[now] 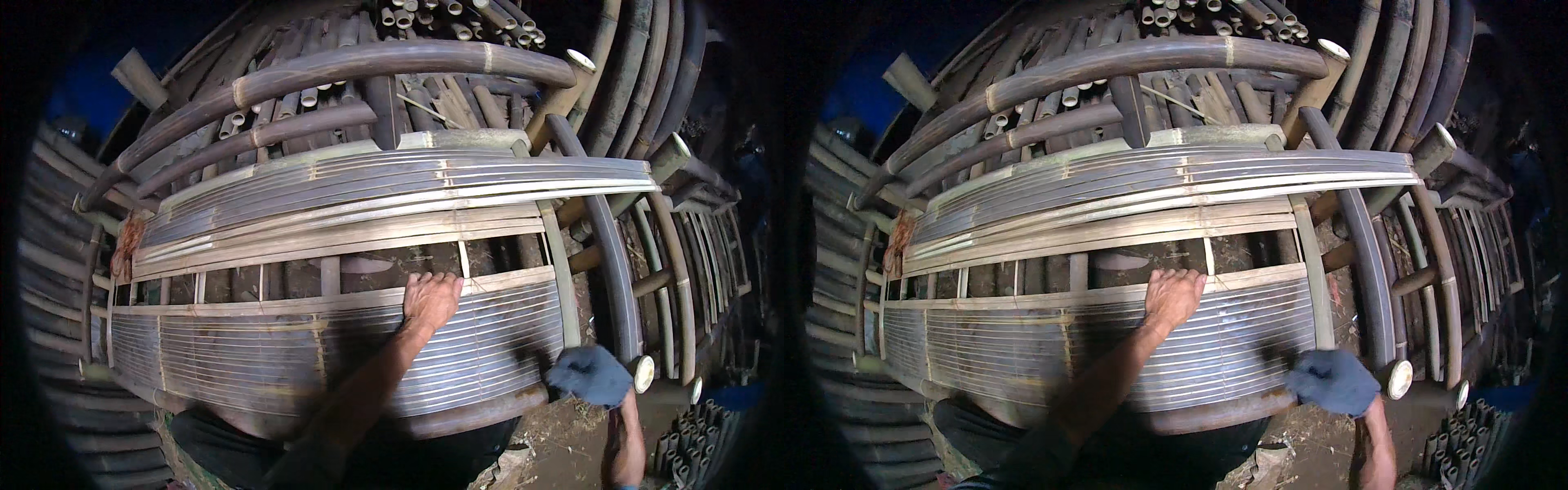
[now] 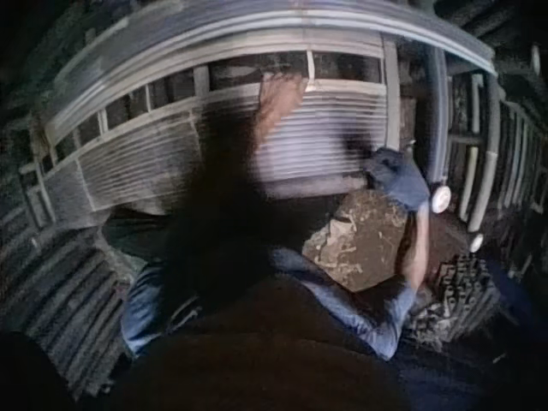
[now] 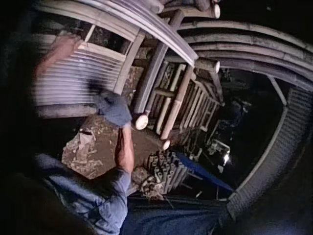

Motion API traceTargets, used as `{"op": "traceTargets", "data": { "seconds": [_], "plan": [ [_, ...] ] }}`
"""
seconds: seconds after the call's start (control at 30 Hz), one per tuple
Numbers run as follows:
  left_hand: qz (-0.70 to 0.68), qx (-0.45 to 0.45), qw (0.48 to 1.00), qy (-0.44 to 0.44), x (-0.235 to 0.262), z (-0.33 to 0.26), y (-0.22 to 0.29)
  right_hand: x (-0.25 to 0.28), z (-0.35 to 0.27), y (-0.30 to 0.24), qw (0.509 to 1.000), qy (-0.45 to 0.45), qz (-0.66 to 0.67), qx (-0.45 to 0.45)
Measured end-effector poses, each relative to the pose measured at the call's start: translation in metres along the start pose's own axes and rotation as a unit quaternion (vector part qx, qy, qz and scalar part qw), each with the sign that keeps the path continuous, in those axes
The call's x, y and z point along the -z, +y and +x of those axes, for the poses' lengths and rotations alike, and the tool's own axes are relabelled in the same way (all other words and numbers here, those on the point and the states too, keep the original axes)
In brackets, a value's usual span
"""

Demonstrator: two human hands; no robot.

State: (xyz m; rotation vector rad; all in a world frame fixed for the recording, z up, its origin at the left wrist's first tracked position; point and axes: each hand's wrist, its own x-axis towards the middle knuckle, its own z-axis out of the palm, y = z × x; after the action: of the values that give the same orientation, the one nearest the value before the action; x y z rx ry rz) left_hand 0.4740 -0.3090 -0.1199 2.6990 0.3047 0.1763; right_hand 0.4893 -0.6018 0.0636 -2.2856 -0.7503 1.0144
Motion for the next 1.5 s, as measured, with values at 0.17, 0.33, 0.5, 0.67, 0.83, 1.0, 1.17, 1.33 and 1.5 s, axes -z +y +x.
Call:
{"op": "traceTargets", "data": {
  "seconds": [0.17,0.33,0.5,0.67,0.83,1.0,1.17,1.33,1.5],
  "plan": [
    [-0.017,-0.017,1.0,-0.017,0.005,0.001,0.0,0.002,0.072,-0.005,0.862,0.279,0.402,0.135],
    [-0.03,-0.025,0.999,-0.037,0.008,0.007,0.008,0.013,0.158,-0.023,0.592,0.148,0.727,0.314],
    [-0.047,-0.011,0.998,-0.039,0.003,0.003,-0.003,0.015,0.171,-0.021,0.969,0.041,-0.228,-0.091],
    [-0.054,-0.025,0.998,-0.021,0.004,0.003,-0.004,-0.082,0.153,-0.011,0.987,0.151,-0.044,0.018],
    [-0.06,-0.03,0.997,-0.031,0.006,0.002,-0.006,-0.087,0.144,-0.026,0.988,0.132,0.078,-0.011],
    [-0.051,-0.046,0.997,-0.041,0.003,0.009,0.008,-0.077,0.13,0.028,0.992,0.121,0.017,0.025],
    [-0.109,0.021,0.994,0.011,0.008,0.005,-0.022,-0.083,0.14,0.005,0.983,0.179,0.04,0.015],
    [-0.034,0.066,0.985,0.157,0.062,0.004,-0.077,-0.042,0.184,0.138,0.916,0.387,0.099,-0.027],
    [0.239,0.038,0.953,0.182,0.096,-0.017,-0.174,-0.041,0.274,0.137,0.823,0.551,-0.123,0.065]
  ]
}}
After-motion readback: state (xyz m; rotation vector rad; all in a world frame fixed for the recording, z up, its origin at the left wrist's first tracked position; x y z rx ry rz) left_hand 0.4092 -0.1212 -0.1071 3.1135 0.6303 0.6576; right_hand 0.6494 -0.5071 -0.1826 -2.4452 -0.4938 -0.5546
